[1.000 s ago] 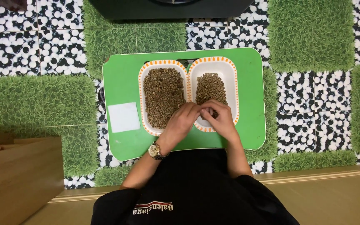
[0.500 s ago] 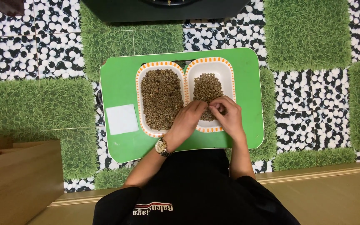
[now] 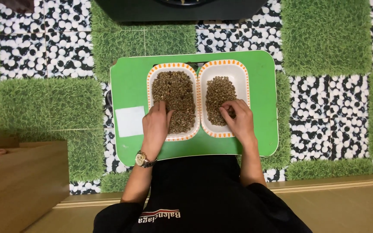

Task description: The person sorts green coffee beans by relocating them from a left bowl to a right bowl with both hands, one by one.

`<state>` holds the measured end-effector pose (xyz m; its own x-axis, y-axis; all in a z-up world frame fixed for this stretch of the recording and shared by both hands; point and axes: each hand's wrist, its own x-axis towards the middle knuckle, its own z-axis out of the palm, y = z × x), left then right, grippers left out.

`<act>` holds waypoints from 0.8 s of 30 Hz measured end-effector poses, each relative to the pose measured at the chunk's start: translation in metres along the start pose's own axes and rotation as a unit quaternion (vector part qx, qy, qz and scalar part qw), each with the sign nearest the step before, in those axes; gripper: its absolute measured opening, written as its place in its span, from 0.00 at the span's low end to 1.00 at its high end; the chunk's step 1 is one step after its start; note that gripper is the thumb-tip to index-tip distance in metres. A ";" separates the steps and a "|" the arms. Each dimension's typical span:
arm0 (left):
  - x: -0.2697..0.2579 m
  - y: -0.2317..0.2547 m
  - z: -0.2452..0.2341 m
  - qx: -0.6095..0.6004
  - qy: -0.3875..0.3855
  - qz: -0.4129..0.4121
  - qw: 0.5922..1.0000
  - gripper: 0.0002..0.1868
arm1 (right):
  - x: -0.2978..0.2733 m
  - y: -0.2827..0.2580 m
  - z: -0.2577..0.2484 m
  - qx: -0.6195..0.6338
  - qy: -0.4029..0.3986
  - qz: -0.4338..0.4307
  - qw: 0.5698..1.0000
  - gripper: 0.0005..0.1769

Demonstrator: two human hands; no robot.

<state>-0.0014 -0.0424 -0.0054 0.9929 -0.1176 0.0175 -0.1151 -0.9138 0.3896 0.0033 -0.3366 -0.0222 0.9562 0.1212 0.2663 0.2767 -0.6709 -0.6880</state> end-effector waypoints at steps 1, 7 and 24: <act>-0.001 -0.007 0.011 0.031 0.015 0.009 0.999 0.15 | 0.001 -0.002 0.000 -0.007 -0.005 -0.003 1.000 0.05; 0.003 -0.003 0.010 0.001 0.024 0.036 0.999 0.06 | 0.003 -0.010 0.002 -0.003 -0.014 -0.010 1.000 0.03; 0.008 0.006 -0.022 -0.176 0.082 0.071 0.978 0.07 | 0.007 -0.014 0.012 0.028 -0.034 -0.034 0.998 0.03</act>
<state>0.0061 -0.0400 0.0171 0.9622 -0.1438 0.2313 -0.2642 -0.6990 0.6645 0.0068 -0.3177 -0.0187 0.9387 0.2151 0.2692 0.3443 -0.6184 -0.7064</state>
